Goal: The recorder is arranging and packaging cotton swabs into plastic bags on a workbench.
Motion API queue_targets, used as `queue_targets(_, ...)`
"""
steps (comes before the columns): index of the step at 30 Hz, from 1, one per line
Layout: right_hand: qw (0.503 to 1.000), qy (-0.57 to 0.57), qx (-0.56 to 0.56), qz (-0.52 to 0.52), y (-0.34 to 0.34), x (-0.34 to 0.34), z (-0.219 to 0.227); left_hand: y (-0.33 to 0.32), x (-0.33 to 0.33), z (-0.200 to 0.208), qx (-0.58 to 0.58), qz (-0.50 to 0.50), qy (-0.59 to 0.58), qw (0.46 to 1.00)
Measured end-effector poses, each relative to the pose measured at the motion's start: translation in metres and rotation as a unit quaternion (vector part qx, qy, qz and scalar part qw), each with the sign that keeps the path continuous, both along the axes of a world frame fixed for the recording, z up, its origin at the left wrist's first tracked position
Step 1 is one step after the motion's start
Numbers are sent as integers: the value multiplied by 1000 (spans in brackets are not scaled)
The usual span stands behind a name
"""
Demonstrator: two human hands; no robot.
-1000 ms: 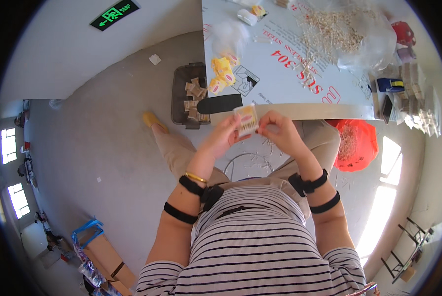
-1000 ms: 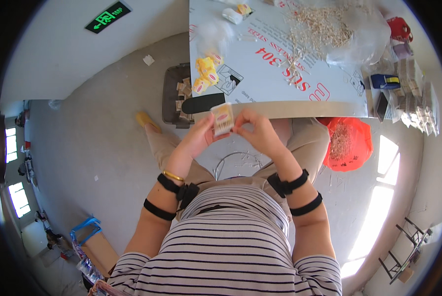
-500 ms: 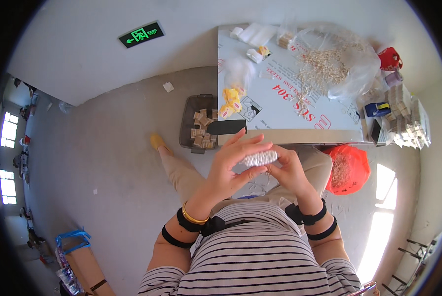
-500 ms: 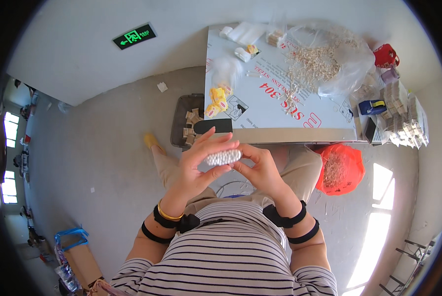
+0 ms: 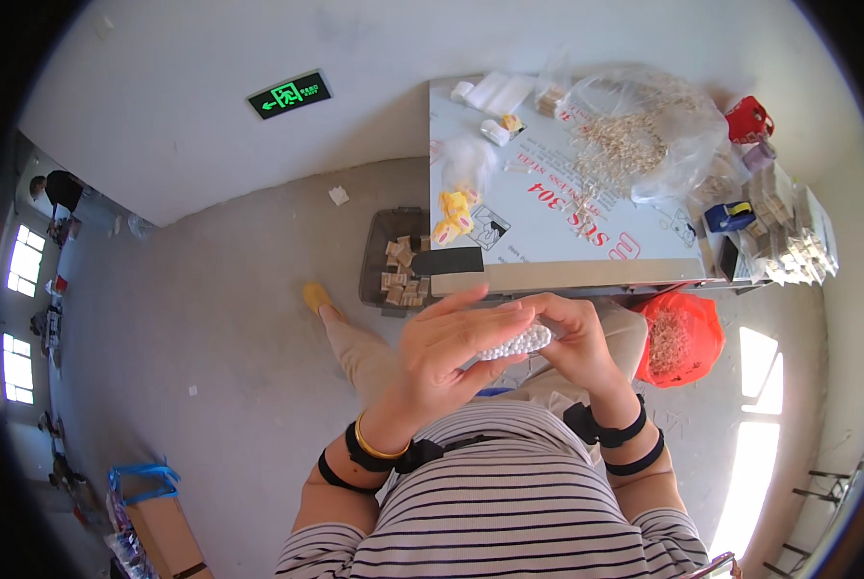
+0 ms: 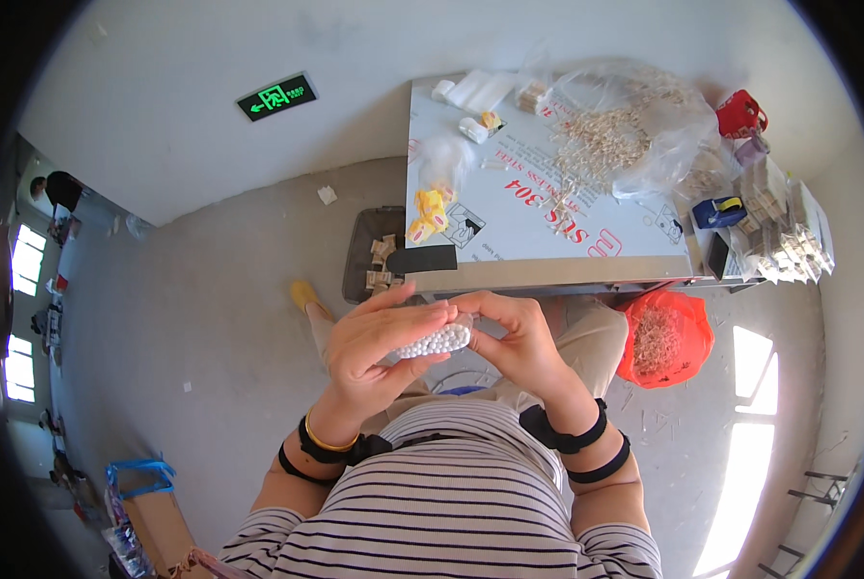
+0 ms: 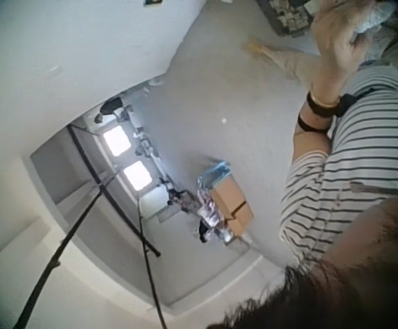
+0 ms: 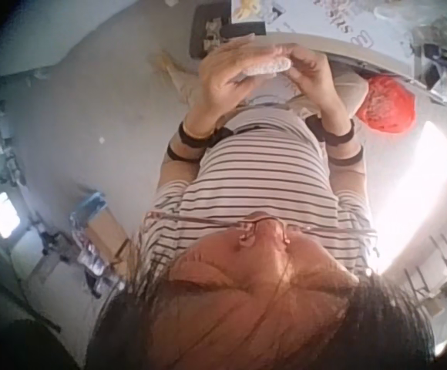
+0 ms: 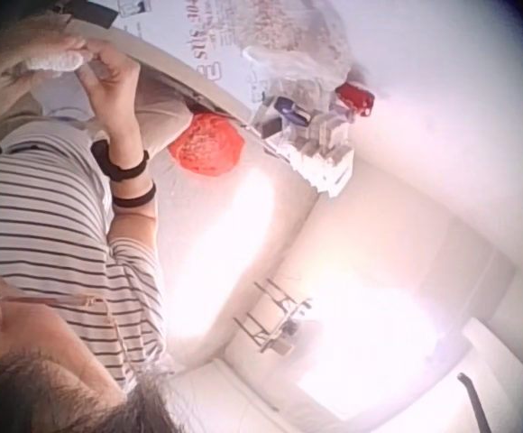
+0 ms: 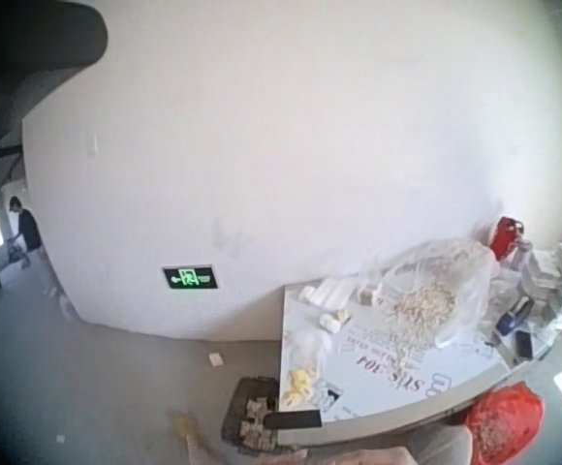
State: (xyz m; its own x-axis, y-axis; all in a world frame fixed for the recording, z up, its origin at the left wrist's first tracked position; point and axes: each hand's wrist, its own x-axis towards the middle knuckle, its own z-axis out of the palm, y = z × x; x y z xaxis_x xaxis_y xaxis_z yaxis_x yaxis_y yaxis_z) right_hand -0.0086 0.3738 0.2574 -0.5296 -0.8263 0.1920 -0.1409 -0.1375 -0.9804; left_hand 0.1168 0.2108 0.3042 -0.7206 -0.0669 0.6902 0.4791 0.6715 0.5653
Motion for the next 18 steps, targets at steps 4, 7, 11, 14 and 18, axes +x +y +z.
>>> queue_targets(4,999,53,-9,4,4,3,8,13,0,6,72,-45,26,996)
queue_targets(7,996,92,2,2,6,7,15,14,1,7,20,-75,28,997)
queue_targets(11,997,71,1,12,6,9,17,14,3,10,-5,-76,39,996)
queue_targets(14,997,70,-7,14,8,6,17,15,2,9,-8,-84,37,996)
queue_targets(18,998,53,-11,25,9,5,20,18,4,10,9,-100,16,995)
